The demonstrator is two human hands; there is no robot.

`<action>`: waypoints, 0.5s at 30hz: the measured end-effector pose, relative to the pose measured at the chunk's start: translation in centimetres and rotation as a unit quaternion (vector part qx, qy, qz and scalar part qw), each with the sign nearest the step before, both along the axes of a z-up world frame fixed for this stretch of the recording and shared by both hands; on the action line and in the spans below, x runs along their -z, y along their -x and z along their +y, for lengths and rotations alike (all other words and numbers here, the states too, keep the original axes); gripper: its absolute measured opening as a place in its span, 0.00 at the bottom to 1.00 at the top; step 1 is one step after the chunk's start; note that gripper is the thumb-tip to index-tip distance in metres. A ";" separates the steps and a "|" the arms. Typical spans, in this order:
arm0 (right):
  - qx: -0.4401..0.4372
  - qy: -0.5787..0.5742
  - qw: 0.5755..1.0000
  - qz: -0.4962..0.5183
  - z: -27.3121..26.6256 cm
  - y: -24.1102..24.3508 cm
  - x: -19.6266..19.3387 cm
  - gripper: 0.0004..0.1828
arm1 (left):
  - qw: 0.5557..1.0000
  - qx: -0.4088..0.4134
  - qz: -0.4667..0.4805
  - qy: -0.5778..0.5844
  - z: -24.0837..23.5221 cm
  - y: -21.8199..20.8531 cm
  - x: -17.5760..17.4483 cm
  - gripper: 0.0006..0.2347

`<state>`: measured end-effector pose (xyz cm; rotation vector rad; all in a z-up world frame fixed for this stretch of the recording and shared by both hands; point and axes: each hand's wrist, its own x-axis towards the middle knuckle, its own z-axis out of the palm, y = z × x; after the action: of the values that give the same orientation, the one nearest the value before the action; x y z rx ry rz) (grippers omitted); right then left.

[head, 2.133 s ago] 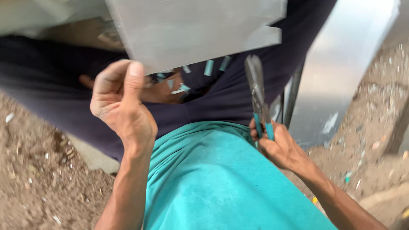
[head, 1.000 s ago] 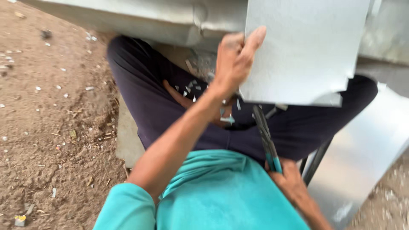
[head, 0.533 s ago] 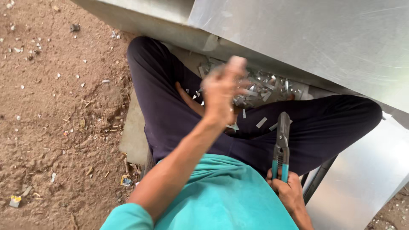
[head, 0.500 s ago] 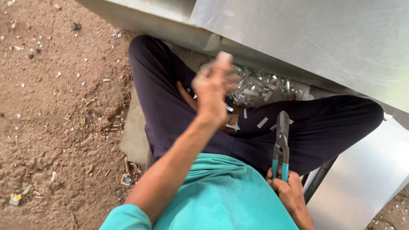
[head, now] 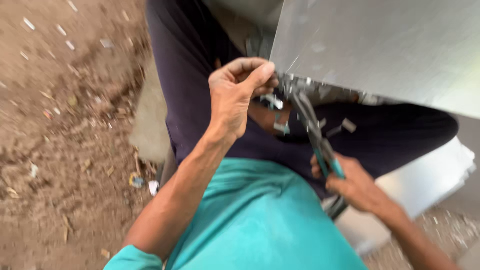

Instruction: The person sits cross-legged on the ground and uses tin snips to cut a large metal sheet into smaller rectangular pieces. The person repeatedly positions the sheet and cuts along its edges, creating a pile of cut metal pieces on their lap.

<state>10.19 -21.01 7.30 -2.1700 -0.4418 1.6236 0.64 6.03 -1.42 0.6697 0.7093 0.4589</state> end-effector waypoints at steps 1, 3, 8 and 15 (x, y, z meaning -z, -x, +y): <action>0.002 0.004 0.999 0.034 0.6 -0.6 -0.1 0.33 | 1.000 0.004 0.005 0.030 -0.8 0.9 0.7 0.03; -0.014 0.050 0.998 0.039 1.8 -1.3 -0.3 0.33 | 0.999 0.013 -0.003 0.034 -1.4 1.5 1.2 0.04; -0.110 0.106 0.988 0.022 5.4 -3.9 -0.9 0.34 | 0.997 -0.020 -0.046 0.060 0.0 0.6 -0.6 0.10; -0.217 0.064 0.973 -0.036 7.7 -6.7 -0.8 0.23 | 0.998 -0.040 -0.032 0.046 -1.6 1.1 1.5 0.20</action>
<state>16.85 -13.31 8.09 -2.3521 -0.9097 1.8390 -0.46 4.47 -2.96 0.5389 0.6936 0.5165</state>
